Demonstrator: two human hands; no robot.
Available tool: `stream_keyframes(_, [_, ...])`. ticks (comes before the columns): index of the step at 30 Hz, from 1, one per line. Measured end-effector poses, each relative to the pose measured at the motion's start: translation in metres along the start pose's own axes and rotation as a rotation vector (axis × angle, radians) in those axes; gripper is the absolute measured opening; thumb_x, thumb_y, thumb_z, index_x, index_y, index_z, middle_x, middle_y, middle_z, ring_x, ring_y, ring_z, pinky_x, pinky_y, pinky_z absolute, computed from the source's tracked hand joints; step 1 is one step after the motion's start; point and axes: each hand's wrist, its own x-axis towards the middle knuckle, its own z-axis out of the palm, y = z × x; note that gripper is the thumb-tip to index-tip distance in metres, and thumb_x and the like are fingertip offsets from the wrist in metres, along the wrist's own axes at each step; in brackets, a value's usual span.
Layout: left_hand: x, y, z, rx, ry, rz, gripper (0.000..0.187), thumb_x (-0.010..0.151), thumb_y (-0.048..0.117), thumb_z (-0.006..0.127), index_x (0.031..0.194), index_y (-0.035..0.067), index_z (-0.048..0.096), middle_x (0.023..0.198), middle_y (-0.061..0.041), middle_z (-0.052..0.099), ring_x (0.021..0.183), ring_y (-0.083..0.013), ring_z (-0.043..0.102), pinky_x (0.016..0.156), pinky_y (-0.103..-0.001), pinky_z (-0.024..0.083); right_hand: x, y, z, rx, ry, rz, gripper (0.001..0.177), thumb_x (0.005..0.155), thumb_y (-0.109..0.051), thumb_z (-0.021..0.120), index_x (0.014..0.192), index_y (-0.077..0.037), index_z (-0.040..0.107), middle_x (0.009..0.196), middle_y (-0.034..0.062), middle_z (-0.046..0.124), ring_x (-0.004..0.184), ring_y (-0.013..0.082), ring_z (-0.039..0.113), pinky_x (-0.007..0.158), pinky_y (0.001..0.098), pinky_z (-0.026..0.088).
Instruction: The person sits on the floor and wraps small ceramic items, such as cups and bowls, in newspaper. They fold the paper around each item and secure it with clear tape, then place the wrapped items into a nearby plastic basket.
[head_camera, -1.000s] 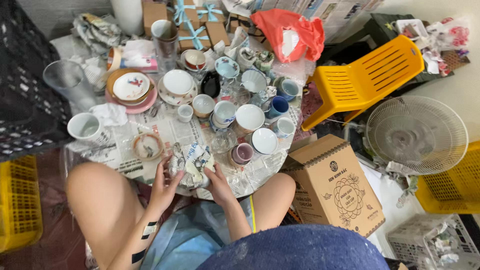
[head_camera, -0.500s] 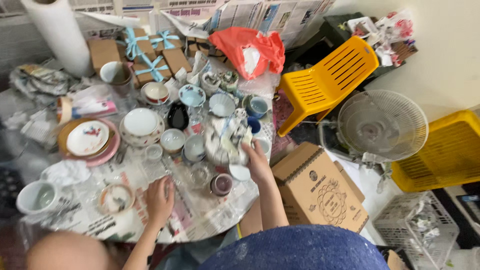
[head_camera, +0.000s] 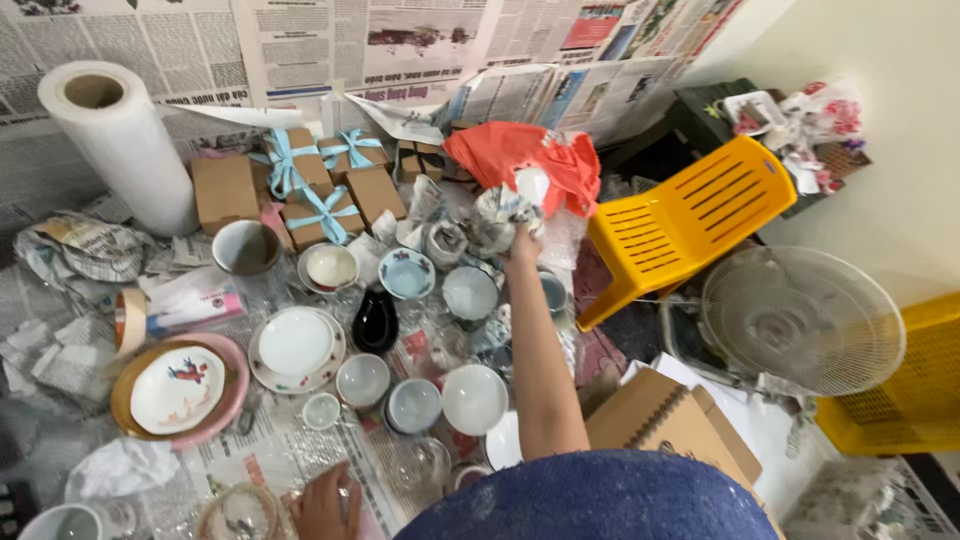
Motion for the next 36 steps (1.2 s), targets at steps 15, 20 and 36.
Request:
stream_keyframes(15, [-0.006,-0.01,0.03,-0.003,0.064,0.046,0.052,0.075,0.045,0.071,0.119,0.018,0.067,0.099,0.004,0.071,0.101,-0.016,0.065,0.092,-0.044,0.037,0.036,0.037,0.083,-1.111,-0.083,-0.703,0.061,0.084,-0.045,0.079,0.121,0.0,0.059,0.108,0.0252,0.07,0.103,0.0431,0.067,0.092,0.0486,0.05])
stream_keyframes(20, [-0.002,0.016,-0.001,-0.013,0.03,0.065,0.044,0.084,0.04,0.068,0.123,0.019,0.065,0.11,0.002,0.069,0.108,-0.0182,0.063,0.093,-0.043,0.038,0.007,0.038,0.058,-1.105,-0.108,-0.807,0.064,0.089,-0.035,0.078,0.133,0.002,0.051,0.125,0.0293,0.063,0.116,0.0448,0.062,0.1,0.0484,0.048])
stream_keyframes(36, [0.112,0.057,-0.095,0.18,0.039,0.304,0.037,0.088,0.029,0.069,0.123,0.015,0.068,0.145,-0.012,0.051,0.135,-0.0318,0.045,0.106,-0.058,0.034,-0.356,0.014,-0.145,-0.443,-0.693,-0.638,0.038,0.102,-0.009,0.059,0.138,-0.002,0.047,0.142,0.0123,0.057,0.123,0.0218,0.061,0.101,0.0342,0.053])
